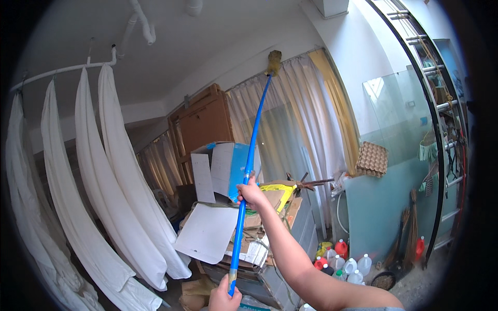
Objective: The person uses a long-handled duster to clean the ceiling and overhead pipes in a cluttered workspace. They repeatedly sweep the duster across the ceiling surface and along the pipe runs, moving around the room to reach different sections.
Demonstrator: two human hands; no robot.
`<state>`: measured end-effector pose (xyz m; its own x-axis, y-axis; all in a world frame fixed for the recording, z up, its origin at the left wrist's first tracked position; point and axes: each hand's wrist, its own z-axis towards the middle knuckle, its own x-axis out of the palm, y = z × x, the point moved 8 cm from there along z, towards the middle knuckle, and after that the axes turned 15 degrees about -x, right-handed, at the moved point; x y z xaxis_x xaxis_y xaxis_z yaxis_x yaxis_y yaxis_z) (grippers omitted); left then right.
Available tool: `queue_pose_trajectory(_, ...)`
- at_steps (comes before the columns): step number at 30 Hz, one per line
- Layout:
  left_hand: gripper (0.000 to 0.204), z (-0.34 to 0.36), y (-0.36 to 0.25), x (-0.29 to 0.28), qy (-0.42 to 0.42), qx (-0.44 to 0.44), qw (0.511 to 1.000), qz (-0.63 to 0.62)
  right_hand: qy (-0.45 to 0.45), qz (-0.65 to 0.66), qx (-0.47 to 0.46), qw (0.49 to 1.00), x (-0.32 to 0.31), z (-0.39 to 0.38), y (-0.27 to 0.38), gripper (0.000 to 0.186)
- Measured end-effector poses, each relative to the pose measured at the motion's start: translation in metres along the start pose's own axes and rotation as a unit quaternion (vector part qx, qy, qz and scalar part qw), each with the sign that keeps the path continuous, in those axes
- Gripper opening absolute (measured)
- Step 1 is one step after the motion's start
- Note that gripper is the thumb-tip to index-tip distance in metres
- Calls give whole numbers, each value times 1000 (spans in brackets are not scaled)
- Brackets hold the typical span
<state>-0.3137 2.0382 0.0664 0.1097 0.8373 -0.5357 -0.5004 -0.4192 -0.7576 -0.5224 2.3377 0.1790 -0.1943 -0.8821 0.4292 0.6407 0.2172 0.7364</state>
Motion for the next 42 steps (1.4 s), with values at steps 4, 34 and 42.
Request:
queue_pose_trajectory(4,46,1,-2,-1,-19,-12,1000,12,1,-68,11,998,13,11,-3,97)
queue_pose_trajectory(34,39,45,-29,21,43,0,999,-8,-68,-102,-137,983,-13,33,71,89)
queue_pose_trajectory(42,45,40,-50,66,89,63,994,-20,-121,-109,-173,971,-84,1,124,86)
